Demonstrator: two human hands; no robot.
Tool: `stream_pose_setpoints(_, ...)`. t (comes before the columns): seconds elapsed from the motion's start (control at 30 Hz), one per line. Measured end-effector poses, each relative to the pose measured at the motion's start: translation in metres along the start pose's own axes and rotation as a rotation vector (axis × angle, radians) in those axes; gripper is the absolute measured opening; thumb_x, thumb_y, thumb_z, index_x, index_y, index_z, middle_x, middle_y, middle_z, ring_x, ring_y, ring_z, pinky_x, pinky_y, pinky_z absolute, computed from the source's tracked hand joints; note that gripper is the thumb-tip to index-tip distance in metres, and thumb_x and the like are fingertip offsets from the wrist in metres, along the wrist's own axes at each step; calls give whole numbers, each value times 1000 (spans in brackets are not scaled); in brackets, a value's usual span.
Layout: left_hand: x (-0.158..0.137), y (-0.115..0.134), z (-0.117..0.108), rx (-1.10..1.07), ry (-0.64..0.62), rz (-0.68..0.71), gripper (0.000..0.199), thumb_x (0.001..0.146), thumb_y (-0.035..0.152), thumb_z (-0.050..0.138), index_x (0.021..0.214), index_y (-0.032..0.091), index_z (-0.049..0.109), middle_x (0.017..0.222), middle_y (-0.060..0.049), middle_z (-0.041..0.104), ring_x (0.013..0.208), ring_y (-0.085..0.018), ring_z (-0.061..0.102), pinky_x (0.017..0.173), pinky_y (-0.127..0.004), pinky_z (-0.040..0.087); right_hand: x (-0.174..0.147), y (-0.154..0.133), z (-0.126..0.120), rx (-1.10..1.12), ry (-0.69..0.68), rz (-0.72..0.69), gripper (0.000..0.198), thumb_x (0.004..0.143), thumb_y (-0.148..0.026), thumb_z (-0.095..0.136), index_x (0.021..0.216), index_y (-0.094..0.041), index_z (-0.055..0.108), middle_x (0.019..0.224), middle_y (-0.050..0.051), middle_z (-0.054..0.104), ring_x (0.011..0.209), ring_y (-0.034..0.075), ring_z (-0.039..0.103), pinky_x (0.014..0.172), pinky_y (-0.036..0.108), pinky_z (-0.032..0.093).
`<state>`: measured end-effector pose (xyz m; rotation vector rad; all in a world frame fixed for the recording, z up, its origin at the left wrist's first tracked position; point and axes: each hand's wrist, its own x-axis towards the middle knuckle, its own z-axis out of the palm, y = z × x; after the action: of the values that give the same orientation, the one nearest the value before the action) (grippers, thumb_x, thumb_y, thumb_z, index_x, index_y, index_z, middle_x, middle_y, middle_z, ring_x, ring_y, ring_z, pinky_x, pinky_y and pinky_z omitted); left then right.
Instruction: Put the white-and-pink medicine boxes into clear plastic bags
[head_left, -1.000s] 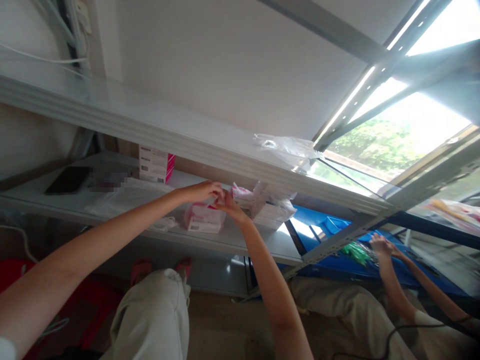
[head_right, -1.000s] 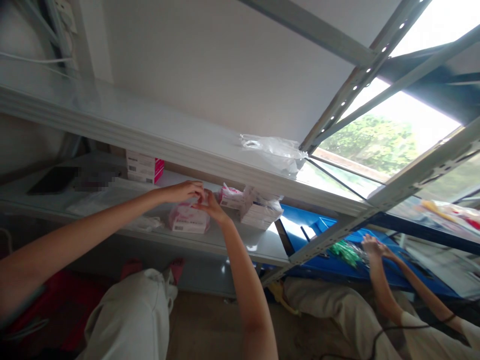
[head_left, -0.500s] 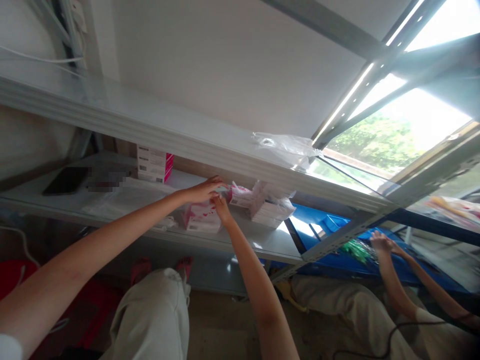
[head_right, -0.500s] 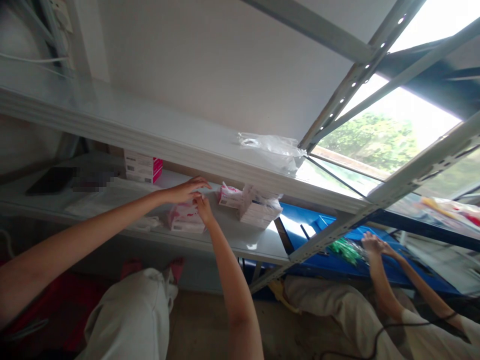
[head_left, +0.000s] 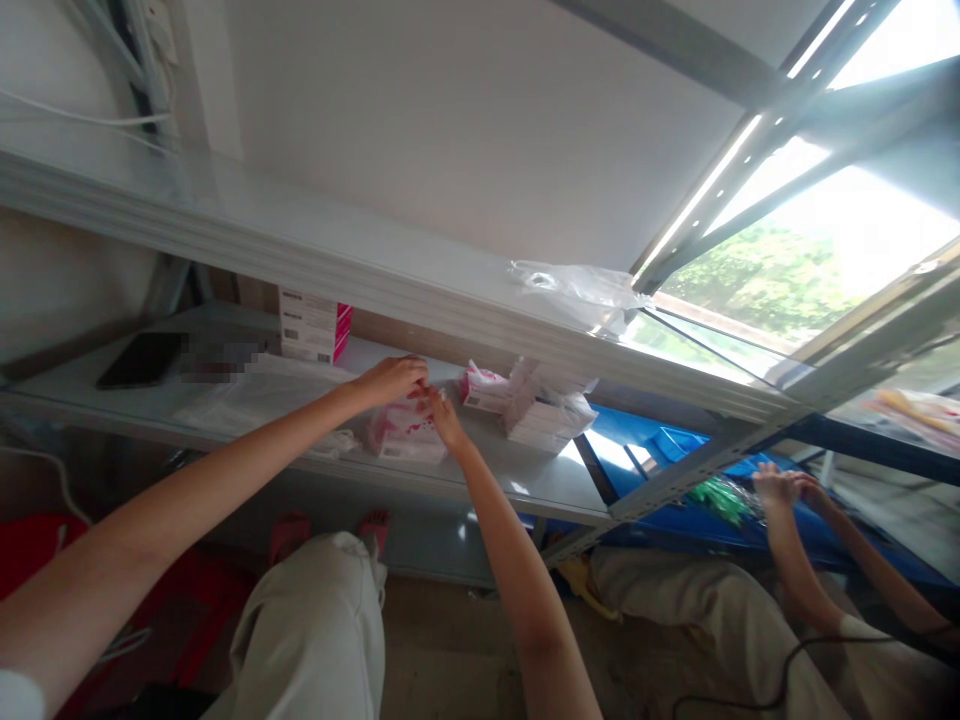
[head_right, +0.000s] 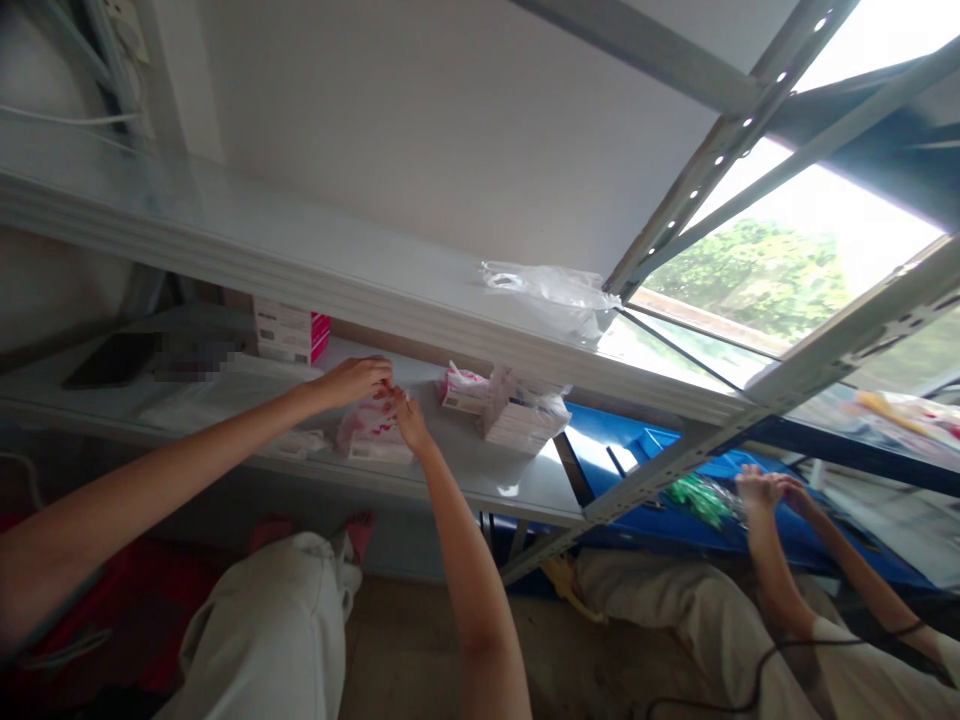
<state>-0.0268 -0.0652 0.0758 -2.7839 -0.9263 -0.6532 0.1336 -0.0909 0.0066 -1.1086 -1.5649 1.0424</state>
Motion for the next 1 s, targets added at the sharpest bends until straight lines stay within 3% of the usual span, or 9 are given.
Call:
stream_pose_setpoints(0.23,-10,-6,-2,-16,65,56,13,88,9,50,81,14,61,83,-6,60,89,-20,57,74,-27,45,-2,15,-11,57,112,-82,53,88,-64,39,95,-18,63,55,-4,42,51,12,38,50,24,33)
stream_pose_setpoints(0.4,-21,13,13,-130,164,2,11,91,22,53,97,14,58,100,-9,60,99,-22,57,87,-33,46,4,24,-11,45,102,-51,41,81,-57,52,64,-20,54,52,-4,38,52,11,36,51,23,31)
stream_pose_setpoints(0.47,-24,20,30,-286,213,-57,37,87,35,60,115,13,52,116,-15,57,111,-25,55,95,-37,44,6,25,-10,45,117,-46,40,79,-55,53,60,-20,49,53,-4,41,53,11,38,52,23,33)
stream_pose_setpoints(0.53,-25,23,49,-463,180,-115,59,81,42,66,128,14,45,127,-17,54,114,-26,55,96,-37,44,6,25,-9,44,131,-50,39,78,-55,53,62,-20,50,57,-2,47,56,11,43,55,23,36)
stream_pose_setpoints(0.6,-26,22,64,-588,61,-178,49,81,41,65,122,17,53,118,-12,62,104,-24,61,89,-34,46,4,23,-11,39,134,-60,39,77,-56,52,62,-19,52,60,-1,52,60,12,47,59,24,39)
stream_pose_setpoints(0.7,-26,16,73,-724,-40,-274,24,84,36,58,93,16,67,89,-7,71,85,-22,66,79,-29,48,-2,22,-16,10,120,-67,44,74,-59,55,57,-19,51,58,-1,51,59,13,47,60,25,39)
stream_pose_setpoints(0.83,-25,7,69,-990,5,-306,26,76,34,65,89,12,70,90,-8,72,86,-21,66,78,-28,48,-6,21,-26,-55,118,-51,46,69,-60,63,52,-19,52,51,-2,45,54,12,41,57,25,36)
stream_pose_setpoints(1.0,-25,4,62,-1240,-107,-447,26,69,35,71,84,14,71,82,-6,71,77,-19,63,69,-25,47,-5,17,-35,-64,48,-50,43,69,-57,65,54,-18,57,55,0,52,58,14,46,60,26,38)
